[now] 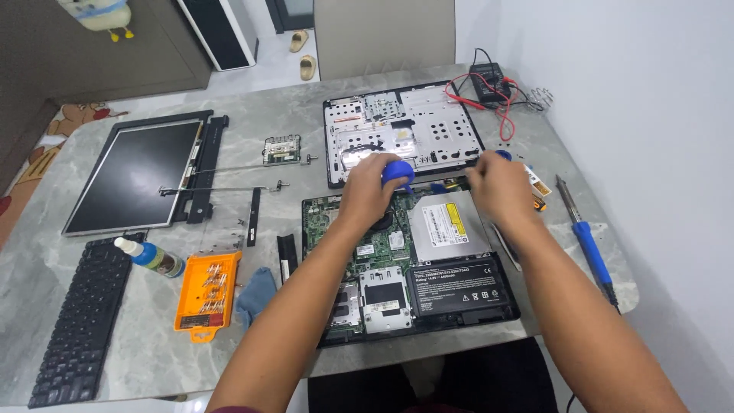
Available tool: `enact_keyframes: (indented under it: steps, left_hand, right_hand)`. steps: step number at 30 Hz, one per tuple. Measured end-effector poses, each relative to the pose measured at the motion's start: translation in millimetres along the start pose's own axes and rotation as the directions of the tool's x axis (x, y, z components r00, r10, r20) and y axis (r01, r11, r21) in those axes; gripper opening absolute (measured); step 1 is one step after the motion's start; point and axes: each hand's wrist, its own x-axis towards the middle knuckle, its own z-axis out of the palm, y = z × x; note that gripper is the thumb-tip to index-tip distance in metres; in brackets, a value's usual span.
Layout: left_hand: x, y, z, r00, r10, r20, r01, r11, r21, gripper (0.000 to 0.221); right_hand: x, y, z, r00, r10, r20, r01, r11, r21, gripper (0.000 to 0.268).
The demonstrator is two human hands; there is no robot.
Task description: Cleaning a laptop motherboard with an air blower and removing screws with a screwdriver during disassembly.
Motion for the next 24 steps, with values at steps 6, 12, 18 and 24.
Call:
enact_keyframes:
  steps: [6, 12, 18, 24]
  left_hand:
    - [14, -10, 26, 1.000, -0.016, 0.012, 0.015, 0.999, 0.036, 0.022]
    - [17, 21, 26, 0.994, -0.023, 0.104, 0.018, 0.998, 0.052, 0.029]
    - [29, 34, 31, 0.997, -0.036, 0.064, 0.029, 0.995, 0.098, 0.024]
    - [31, 26, 43, 0.992, -0.039, 0.123, 0.027, 0.995, 0.093, 0.028]
  right_hand:
    - [-35, -19, -14, 0.992, -0.120, 0.029, 0.096, 0.895, 0.436, 0.010]
    - [-26, 12, 1, 0.996, -0.020, -0.089, 0.009, 0.993, -0.114, 0.012]
    - [-28, 5, 4, 0.999, -0.003, -0.045, 0.012, 0.983, 0.184, 0.012]
    - [-32, 7, -7, 0.991, -0.003, -0.137, 0.001, 1.000, -0.014, 0.008]
